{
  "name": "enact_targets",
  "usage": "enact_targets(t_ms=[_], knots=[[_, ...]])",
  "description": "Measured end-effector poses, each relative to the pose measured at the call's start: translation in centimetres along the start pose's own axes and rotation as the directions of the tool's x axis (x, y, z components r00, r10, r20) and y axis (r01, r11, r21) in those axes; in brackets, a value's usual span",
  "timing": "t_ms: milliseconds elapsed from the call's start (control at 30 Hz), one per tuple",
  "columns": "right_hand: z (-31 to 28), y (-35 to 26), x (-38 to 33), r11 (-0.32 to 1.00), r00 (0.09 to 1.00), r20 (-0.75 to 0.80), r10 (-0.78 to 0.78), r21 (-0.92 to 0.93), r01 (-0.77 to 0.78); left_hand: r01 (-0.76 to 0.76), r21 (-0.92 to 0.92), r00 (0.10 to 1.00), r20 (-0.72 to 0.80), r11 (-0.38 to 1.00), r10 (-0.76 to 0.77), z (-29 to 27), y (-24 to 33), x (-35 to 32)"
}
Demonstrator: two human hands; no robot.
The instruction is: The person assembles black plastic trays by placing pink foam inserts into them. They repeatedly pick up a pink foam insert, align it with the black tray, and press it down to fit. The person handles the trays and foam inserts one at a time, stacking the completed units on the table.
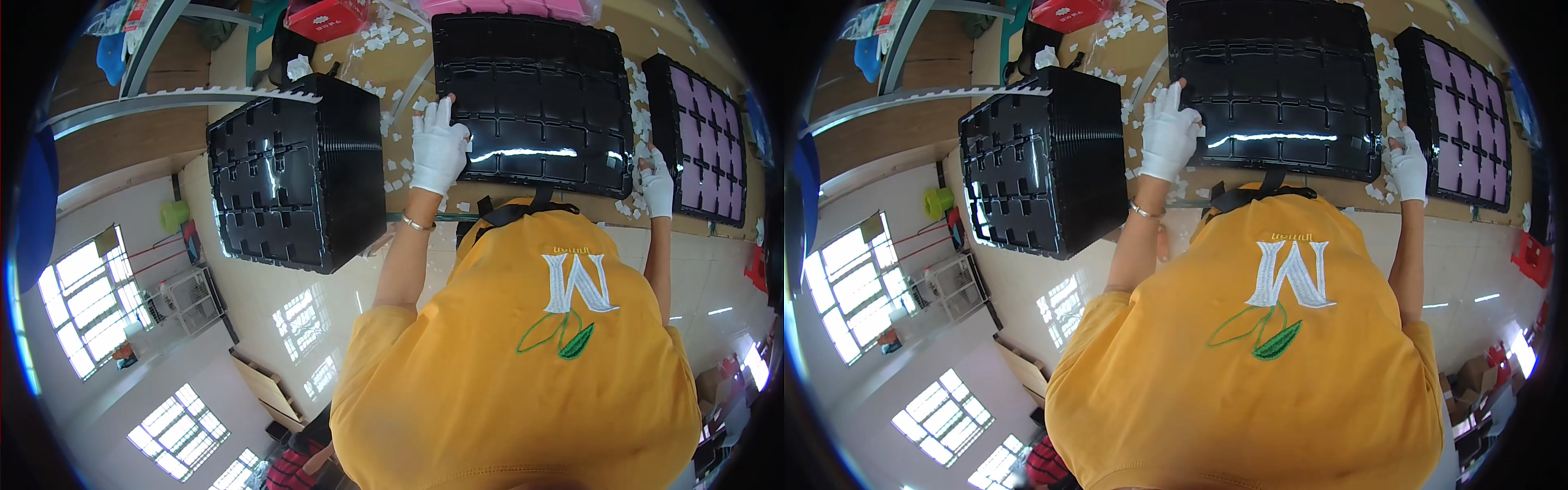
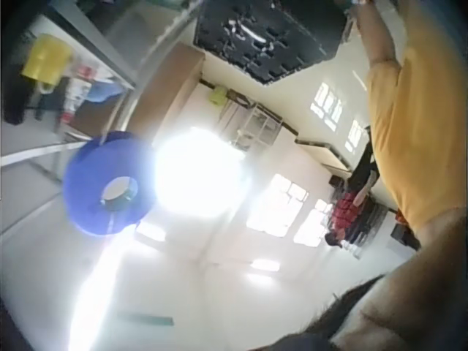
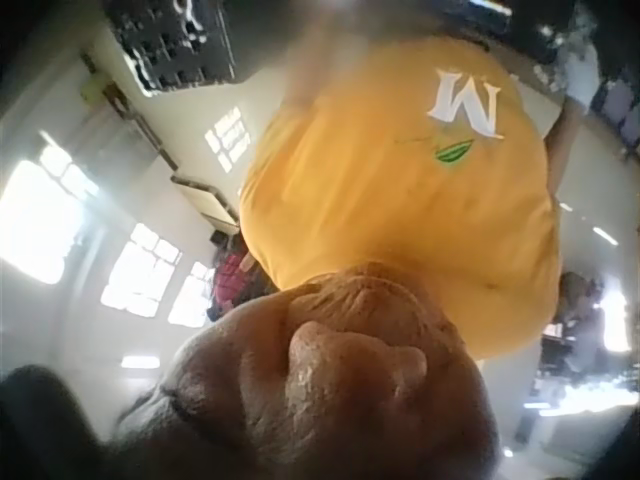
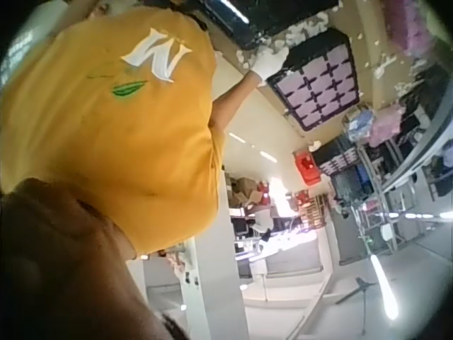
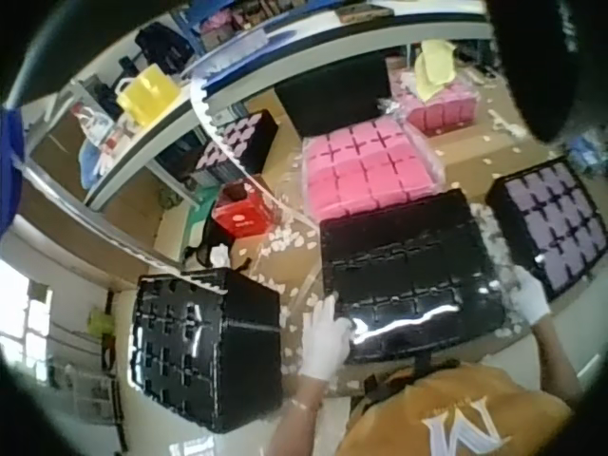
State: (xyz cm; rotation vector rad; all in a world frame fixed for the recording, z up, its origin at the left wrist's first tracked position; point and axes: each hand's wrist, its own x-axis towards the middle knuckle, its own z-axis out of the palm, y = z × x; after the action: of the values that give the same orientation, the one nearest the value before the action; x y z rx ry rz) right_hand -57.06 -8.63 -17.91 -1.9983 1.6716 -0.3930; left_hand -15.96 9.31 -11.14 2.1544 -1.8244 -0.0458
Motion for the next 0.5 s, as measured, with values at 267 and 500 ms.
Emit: enact_targets(t_ms=[267,500], knots=[[1.5,-0.1,-0.2,0.996,0.996,-0.022,-0.085,-0.024,0.085,-0.197,0.138,0.98,-0.011,0.971,0.2,-1.0,0.3,0.3],[-2.2,-0.5,-2.6,0.905,0.997,-0.023,-0.072,0.418,0.075,-0.01,0.014,0.953,-0.304,1.0,0.013,-2.8,1.9,-5.9]])
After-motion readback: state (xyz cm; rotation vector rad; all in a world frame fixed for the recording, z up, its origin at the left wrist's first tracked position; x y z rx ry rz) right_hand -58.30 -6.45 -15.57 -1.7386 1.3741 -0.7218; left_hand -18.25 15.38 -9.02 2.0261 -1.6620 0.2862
